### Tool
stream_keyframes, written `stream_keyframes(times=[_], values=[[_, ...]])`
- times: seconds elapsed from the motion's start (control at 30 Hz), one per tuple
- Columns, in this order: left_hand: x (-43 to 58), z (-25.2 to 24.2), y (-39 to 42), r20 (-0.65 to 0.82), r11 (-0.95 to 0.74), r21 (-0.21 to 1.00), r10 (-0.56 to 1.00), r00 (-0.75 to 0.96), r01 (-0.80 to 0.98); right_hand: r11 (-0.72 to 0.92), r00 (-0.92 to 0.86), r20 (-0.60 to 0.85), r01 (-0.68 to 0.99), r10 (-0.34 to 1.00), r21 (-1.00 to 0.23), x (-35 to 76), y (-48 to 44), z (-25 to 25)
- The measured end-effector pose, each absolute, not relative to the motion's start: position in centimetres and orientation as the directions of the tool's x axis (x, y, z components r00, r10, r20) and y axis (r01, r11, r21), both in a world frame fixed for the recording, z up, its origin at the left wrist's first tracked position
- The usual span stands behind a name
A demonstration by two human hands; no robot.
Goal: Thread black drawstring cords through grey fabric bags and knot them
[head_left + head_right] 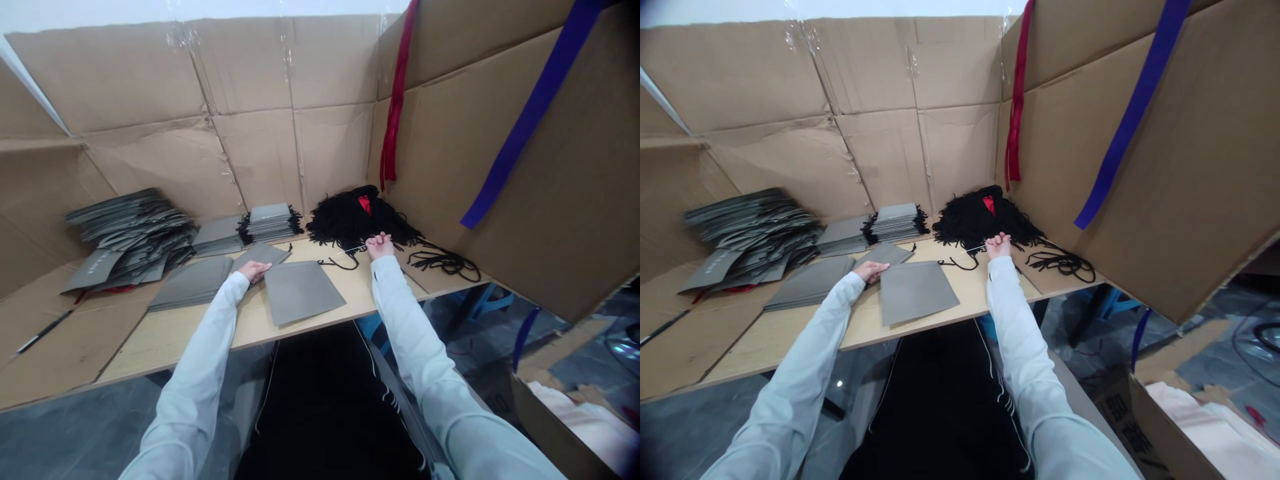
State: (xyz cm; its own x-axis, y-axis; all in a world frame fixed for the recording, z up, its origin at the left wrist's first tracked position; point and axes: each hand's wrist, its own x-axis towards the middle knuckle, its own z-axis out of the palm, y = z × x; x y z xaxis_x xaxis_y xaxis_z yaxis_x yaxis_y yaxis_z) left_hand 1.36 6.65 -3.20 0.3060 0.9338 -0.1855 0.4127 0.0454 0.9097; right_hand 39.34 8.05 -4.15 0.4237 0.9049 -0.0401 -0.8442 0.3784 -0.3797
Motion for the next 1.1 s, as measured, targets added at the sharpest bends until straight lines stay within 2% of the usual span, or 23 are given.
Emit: stream_keyframes(times=[0.2, 0.33, 0.43, 0.73, 0.9, 0.97, 1.1], values=[[1.1, -3.4, 6.8, -0.200, 0.073, 0.913, 0.938, 0.282, 0.401, 0.483, 0.551, -0.086, -0.788, 0.830, -0.382, 41.1, 8.2, -4.8], [1.0, -3.0, 6.7, -0.158, 0.068, 0.959, 0.935, 0.318, 0.276, 0.495, 0.564, -0.119, -0.792, 0.817, -0.357, 42.2, 8.3, -5.2], [1.0, -2.5, 6.5, -0.178, 0.111, 0.972, 0.922, 0.344, 0.206, 0.510, 0.581, -0.115, -0.780, 0.806, -0.363, 42.5, 8.4, -5.4], [0.8, -2.2, 6.5, -0.151, 0.086, 0.977, 0.923, 0.354, 0.194, 0.605, 0.648, 0.001, -0.710, 0.761, -0.360, 42.7, 8.1, -4.8], [0.5, -2.7, 6.8, -0.171, 0.091, 0.966, 0.928, 0.331, 0.243, 0.586, 0.588, 0.097, -0.749, 0.803, -0.310, 41.9, 7.5, -3.7], [0.3, -3.0, 7.0, -0.169, 0.075, 0.949, 0.941, 0.294, 0.305, 0.532, 0.524, 0.131, -0.763, 0.842, -0.367, 41.2, 7.3, -3.3], [0.3, -3.2, 7.1, -0.179, 0.073, 0.917, 0.954, 0.241, 0.391, 0.367, 0.421, 0.086, -0.651, 0.903, -0.665, 39.6, 7.6, -3.3]])
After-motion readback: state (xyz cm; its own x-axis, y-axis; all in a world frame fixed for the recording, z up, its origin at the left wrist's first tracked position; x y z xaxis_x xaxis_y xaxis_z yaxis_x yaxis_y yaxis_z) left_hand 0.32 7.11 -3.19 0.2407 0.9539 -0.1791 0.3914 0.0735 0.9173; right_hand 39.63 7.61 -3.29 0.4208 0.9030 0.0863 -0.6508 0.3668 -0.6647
